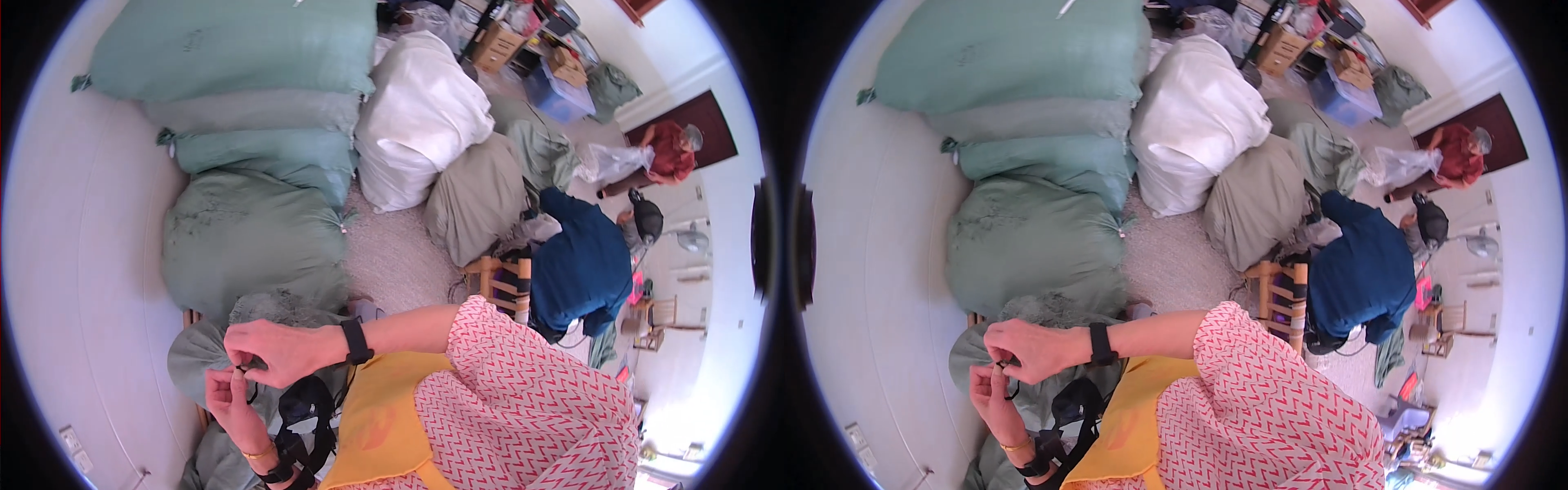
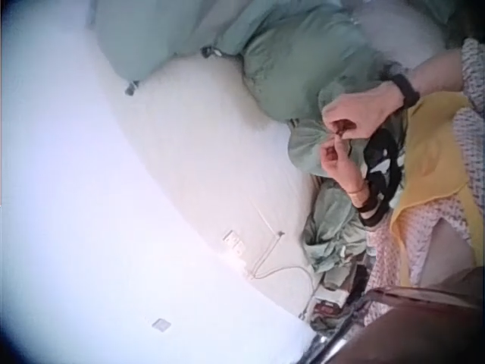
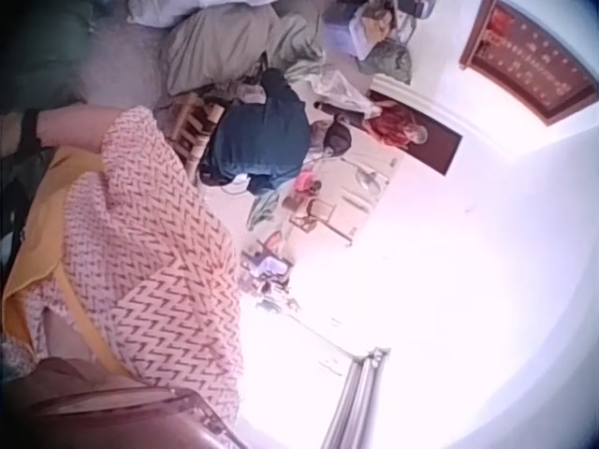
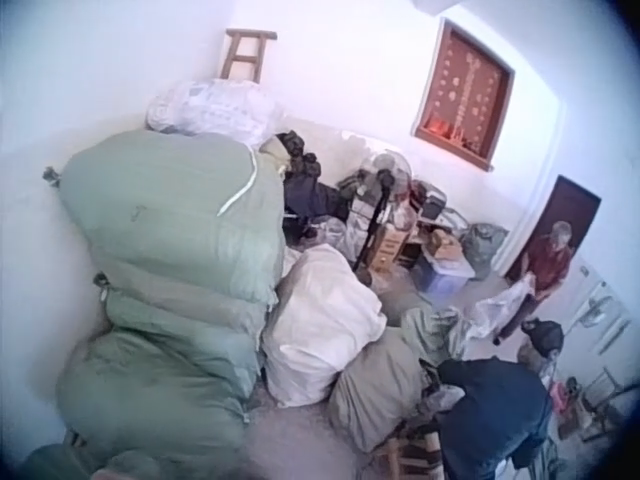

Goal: Untie a large storage sack and remove an inner bag containing shoe components.

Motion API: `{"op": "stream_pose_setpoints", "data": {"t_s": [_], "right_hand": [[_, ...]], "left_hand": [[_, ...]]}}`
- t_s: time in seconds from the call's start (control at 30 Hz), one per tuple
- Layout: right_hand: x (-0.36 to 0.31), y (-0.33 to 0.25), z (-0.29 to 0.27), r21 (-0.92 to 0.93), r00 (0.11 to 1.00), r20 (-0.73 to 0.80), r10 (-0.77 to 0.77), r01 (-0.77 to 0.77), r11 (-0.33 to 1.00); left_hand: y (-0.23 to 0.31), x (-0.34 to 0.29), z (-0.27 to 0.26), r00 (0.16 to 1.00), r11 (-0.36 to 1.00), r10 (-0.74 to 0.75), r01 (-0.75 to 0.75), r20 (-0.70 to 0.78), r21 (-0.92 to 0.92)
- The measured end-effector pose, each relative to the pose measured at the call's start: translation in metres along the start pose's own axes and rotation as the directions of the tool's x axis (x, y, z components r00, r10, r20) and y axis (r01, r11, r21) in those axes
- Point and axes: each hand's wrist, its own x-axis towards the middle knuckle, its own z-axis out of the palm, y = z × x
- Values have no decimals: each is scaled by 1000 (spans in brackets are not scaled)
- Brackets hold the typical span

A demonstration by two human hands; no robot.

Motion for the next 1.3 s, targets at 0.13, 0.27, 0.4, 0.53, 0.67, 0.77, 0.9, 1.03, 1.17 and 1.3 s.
{"op": "stream_pose_setpoints", "data": {"t_s": [0.13, 0.27, 0.4, 0.53, 0.67, 0.77, 0.9, 1.03, 1.17, 1.3], "right_hand": [[-14, 4, 4, -33, 994, -84, -69, 66, 997], [-23, 8, 13, -200, 967, -182, -176, 139, 970], [-30, 9, 22, -113, 977, -214, -23, -1, 994], [-33, 12, 26, -44, 960, -272, 69, -84, 996], [-36, 3, 21, -39, 952, -286, 110, -126, 991], [-37, -5, 20, -118, 947, -322, 10, -50, 992], [-39, -7, 14, -36, 951, -306, 40, -53, 998], [-41, -6, 10, 50, 943, -328, 59, -45, 998], [-41, -16, 3, 204, 948, -239, 210, -163, 965], [-46, -13, 4, 110, 946, -290, 143, -116, 987]], "left_hand": [[-4, 2, -3, 999, 999, -36, 36, 34, 12], [-6, 0, 3, 1000, 999, 4, -5, 22, 37], [-8, -3, 6, 999, 991, 45, -45, 7, 122], [-5, -6, 10, 998, 991, 56, -53, -20, 126], [-5, -8, 14, 998, 992, 50, -46, -31, 118], [-12, -7, 13, 996, 987, 89, -85, -26, 137], [-11, -7, 18, 997, 992, 68, -63, -39, 110], [-11, -6, 17, 998, 992, 67, -65, -18, 109], [-9, -5, 19, 998, 994, 63, -62, -2, 95], [-11, -6, 18, 998, 996, 56, -55, -1, 65]]}}
